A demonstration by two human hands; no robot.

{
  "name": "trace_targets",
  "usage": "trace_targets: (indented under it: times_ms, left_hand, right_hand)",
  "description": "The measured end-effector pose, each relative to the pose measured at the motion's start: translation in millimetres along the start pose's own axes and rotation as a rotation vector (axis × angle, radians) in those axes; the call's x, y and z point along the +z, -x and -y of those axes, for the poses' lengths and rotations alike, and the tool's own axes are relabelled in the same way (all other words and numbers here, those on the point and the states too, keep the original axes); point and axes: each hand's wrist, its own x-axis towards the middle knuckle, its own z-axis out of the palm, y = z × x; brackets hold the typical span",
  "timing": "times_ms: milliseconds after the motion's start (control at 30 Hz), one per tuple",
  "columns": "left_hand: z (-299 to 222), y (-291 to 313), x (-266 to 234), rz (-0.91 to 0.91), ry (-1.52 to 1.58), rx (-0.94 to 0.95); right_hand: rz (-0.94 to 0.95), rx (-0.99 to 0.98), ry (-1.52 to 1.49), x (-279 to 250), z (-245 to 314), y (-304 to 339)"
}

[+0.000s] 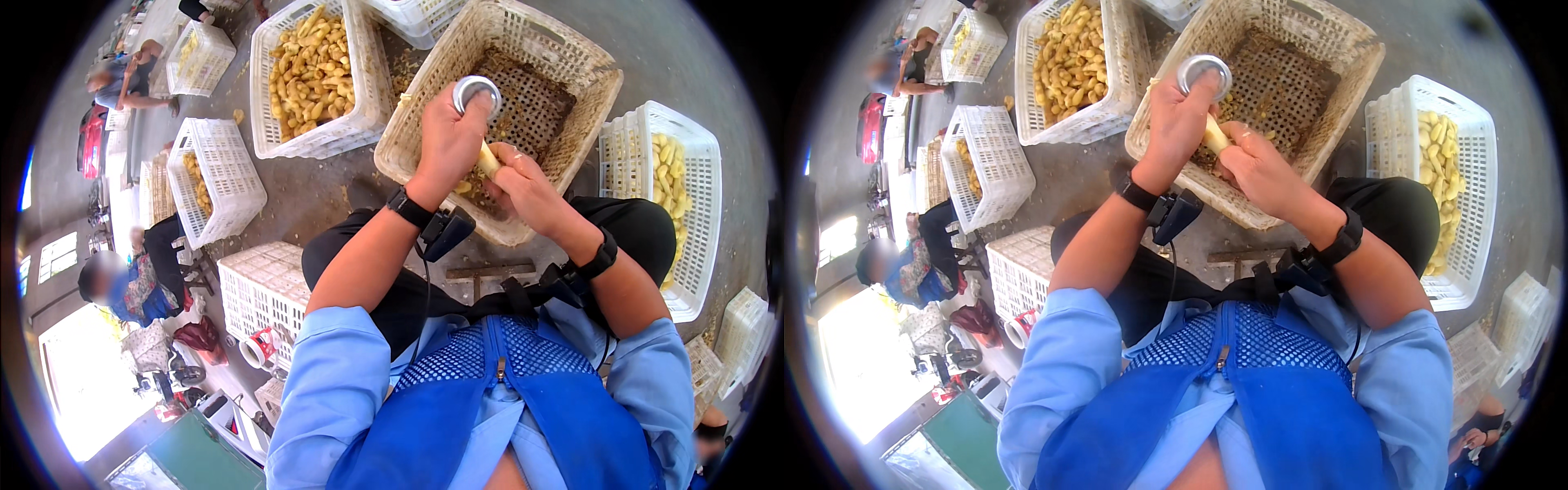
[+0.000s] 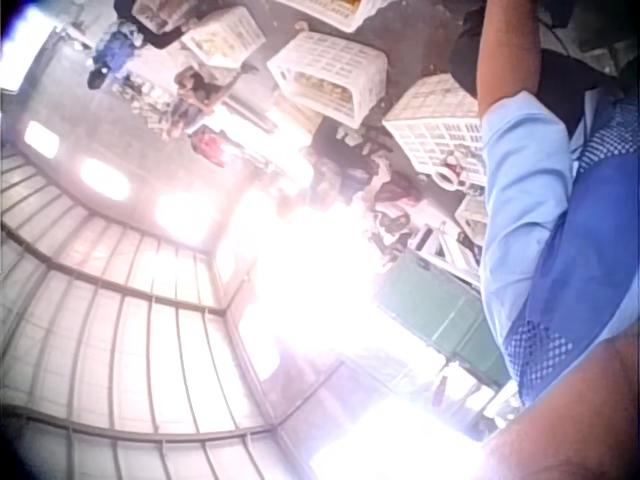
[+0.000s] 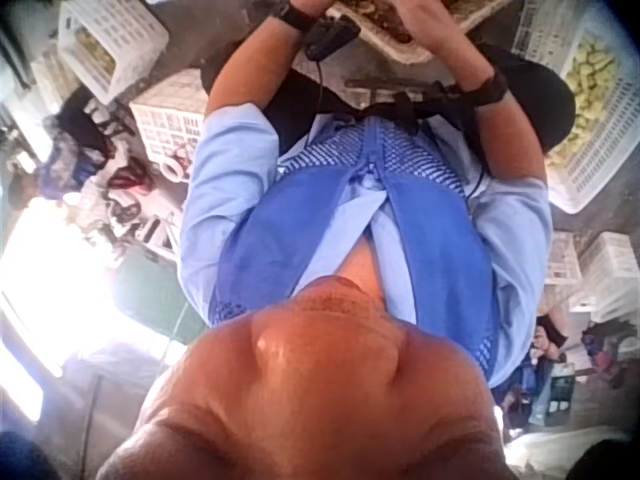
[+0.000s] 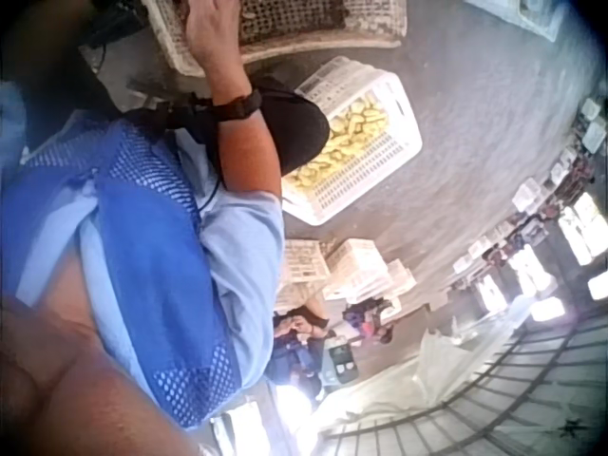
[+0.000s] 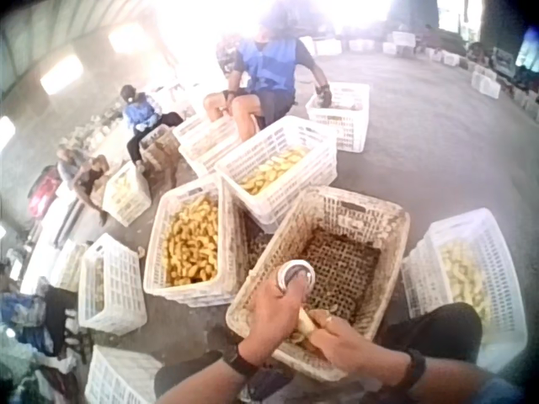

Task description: The person peels ginger roots by hand using a metal ring tool, placing the peeled pieces into a basket.

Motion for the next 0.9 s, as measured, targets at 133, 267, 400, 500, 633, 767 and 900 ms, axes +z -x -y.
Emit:
trace_targets:
  times_ms: [133,267,400,500,633,767,900]
  left_hand:
    - [-10,-12,-17,-0.123,-0.136,0.249]
    - [-31,10,-20,0.049,-0.212,0.138]
    - [-22,34,-16,0.191,-0.486,0.228]
    - [-16,18,-20,0.066,-0.483,0.237]
    - [0,9,-22,-0.099,-0.554,0.286]
    - [-3,-20,-65,-0.316,-0.615,0.286]
    - [-22,4,-38,-0.092,-0.437,0.291]
  right_hand:
    - [-0.004,0.031,-0.008,-6,6,-2]
    - [-0.049,0.05,-0.079,-9,2,-5]
    - [0.0,0.184,-0.263,-12,11,-1]
    - [-0.079,0.3,-0.35,-16,6,-12]
    - [-0.111,0.311,-0.296,-10,13,-21]
    - [-0.126,0.354,-0.246,-10,9,-12]
    - [-0.218,0.097,0.035,-21,-15,-14]
